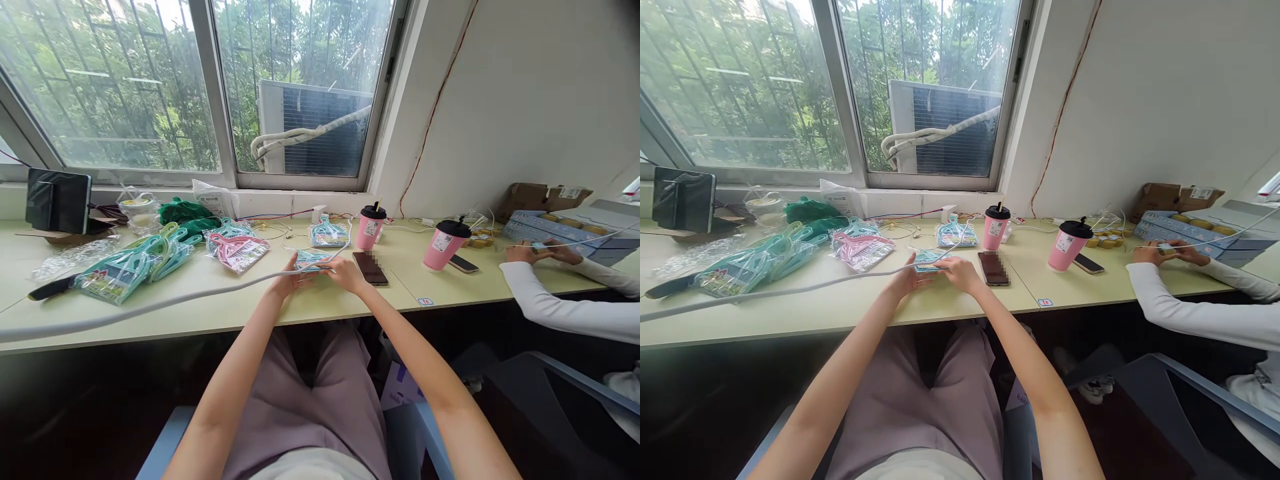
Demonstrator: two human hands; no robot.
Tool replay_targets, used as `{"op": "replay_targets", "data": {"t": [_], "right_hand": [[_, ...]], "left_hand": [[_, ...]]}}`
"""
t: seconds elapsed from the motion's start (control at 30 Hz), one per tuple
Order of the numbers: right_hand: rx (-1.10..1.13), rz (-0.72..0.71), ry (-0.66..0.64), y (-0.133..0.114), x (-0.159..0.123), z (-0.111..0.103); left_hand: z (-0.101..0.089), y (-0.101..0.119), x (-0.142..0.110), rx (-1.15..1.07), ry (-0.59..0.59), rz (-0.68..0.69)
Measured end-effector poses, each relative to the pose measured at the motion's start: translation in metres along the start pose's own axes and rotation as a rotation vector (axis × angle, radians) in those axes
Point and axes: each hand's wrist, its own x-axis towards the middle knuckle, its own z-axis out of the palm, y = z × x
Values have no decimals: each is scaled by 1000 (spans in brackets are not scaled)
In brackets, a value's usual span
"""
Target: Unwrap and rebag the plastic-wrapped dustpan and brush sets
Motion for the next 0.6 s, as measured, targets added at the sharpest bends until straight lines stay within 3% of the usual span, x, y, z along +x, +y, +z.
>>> {"op": "replay_targets", "data": {"t": [0.1,0.2,0.33,0.47,0.6], "right_hand": [[-105,44,-49,-3,7,1],[-151,32,-81,-5,13,7],[-131,54,-64,-5,17,16],[-128,44,-51,-5,20,20],[-166,15,-65,-7,25,19]], "left_hand": [[13,-2,-11,67,-26,21],[20,-4,-17,152,42,50],[17,-1,-20,317,208,98],[14,6,-21,545,256,104],[15,5,-22,599,289,115]]}}
